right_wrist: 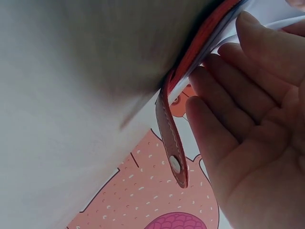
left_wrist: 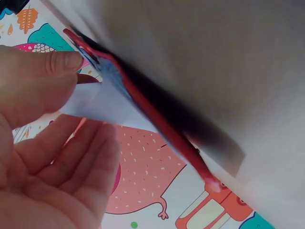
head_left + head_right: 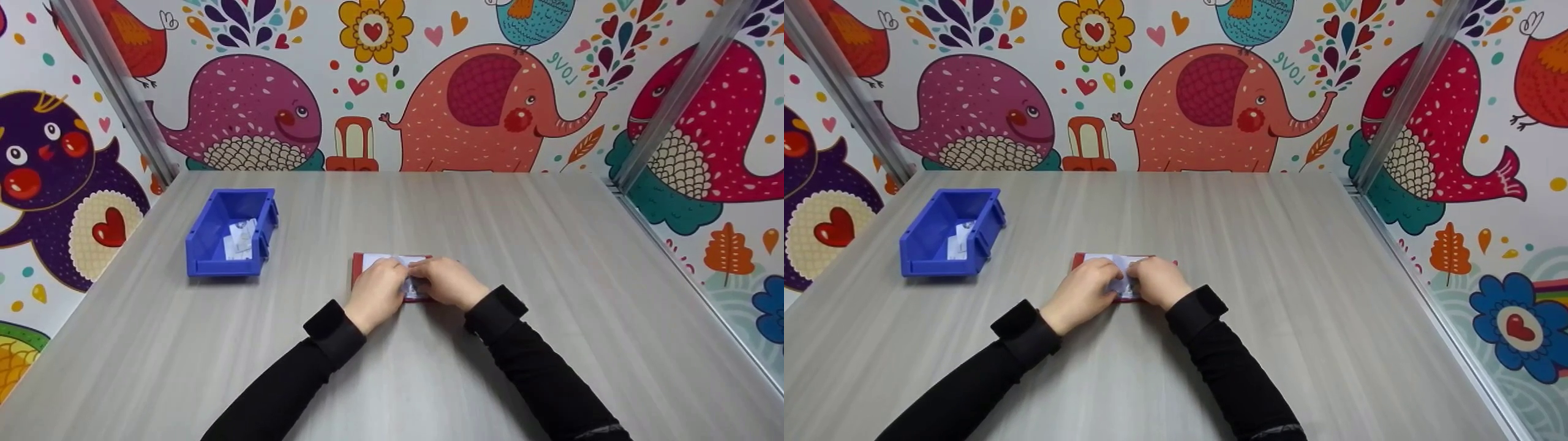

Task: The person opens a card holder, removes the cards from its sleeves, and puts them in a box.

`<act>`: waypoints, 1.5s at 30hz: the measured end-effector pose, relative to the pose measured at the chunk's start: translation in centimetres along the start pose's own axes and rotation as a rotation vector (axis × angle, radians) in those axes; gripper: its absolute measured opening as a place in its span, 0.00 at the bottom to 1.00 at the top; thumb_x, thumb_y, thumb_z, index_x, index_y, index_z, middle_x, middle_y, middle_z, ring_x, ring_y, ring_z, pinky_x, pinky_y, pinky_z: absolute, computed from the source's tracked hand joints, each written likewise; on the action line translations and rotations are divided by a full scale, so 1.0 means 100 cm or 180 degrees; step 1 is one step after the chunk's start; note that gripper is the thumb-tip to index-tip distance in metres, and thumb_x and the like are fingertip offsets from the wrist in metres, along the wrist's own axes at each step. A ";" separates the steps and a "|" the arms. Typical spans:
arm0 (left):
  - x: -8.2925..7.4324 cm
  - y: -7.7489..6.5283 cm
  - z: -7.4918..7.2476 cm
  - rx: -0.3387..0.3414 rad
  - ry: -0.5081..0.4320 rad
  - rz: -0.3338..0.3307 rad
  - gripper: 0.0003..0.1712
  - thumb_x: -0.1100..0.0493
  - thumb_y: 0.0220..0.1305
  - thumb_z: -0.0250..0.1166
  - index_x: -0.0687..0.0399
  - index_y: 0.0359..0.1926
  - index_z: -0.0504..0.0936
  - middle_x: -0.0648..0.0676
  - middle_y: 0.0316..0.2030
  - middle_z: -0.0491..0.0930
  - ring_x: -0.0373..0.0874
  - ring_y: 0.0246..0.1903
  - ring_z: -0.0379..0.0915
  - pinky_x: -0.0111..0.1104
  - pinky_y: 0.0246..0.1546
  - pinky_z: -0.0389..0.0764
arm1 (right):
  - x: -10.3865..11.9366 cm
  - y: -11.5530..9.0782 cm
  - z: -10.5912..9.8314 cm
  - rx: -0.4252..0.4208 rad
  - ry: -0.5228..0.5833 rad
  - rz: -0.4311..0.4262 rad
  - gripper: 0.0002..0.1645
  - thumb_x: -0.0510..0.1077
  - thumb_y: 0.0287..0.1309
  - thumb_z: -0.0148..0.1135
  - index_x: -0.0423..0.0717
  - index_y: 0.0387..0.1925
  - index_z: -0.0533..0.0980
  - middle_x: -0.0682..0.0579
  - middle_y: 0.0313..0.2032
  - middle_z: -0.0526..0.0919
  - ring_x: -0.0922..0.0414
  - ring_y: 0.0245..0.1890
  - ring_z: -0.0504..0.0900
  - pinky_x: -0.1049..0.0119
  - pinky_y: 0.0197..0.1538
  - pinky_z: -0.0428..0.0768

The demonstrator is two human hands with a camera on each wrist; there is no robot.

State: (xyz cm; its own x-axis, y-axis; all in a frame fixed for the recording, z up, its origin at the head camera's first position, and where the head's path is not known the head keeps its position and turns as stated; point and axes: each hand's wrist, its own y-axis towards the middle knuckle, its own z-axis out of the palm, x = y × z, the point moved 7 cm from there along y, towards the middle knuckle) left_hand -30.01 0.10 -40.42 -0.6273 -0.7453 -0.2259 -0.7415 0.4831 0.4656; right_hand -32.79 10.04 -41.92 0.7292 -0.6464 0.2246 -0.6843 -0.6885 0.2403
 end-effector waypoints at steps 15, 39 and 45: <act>-0.001 0.001 -0.001 -0.0185 0.0058 0.0108 0.05 0.71 0.51 0.65 0.59 0.27 0.83 0.54 0.28 0.78 0.52 0.34 0.78 0.42 0.33 0.80 | 0.003 0.000 -0.001 -0.0015 -0.0067 0.0004 0.16 0.32 0.50 0.68 0.43 0.43 0.84 0.45 0.48 0.85 0.48 0.48 0.84 0.54 0.48 0.81; 0.002 -0.003 -0.006 -0.0283 -0.0055 0.0079 0.06 0.75 0.50 0.62 0.62 0.24 0.76 0.58 0.25 0.77 0.54 0.29 0.77 0.42 0.31 0.78 | -0.003 -0.001 -0.002 -0.0125 0.0220 0.0048 0.24 0.28 0.48 0.67 0.33 0.51 0.80 0.39 0.50 0.83 0.43 0.52 0.81 0.53 0.55 0.77; 0.009 -0.005 -0.004 -0.0087 -0.0129 -0.0212 0.07 0.76 0.50 0.62 0.66 0.31 0.76 0.61 0.28 0.75 0.54 0.28 0.78 0.43 0.29 0.79 | -0.005 -0.002 -0.003 -0.0041 0.0295 0.0222 0.29 0.28 0.49 0.67 0.31 0.57 0.76 0.38 0.53 0.82 0.42 0.54 0.80 0.52 0.57 0.76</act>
State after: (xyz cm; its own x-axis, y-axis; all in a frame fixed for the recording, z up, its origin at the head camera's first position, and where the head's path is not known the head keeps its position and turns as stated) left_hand -30.12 -0.98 -40.52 -0.5864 -0.7558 -0.2913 -0.7755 0.4199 0.4715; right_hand -33.05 10.59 -41.83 0.6771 -0.6590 0.3275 -0.7338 -0.6382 0.2329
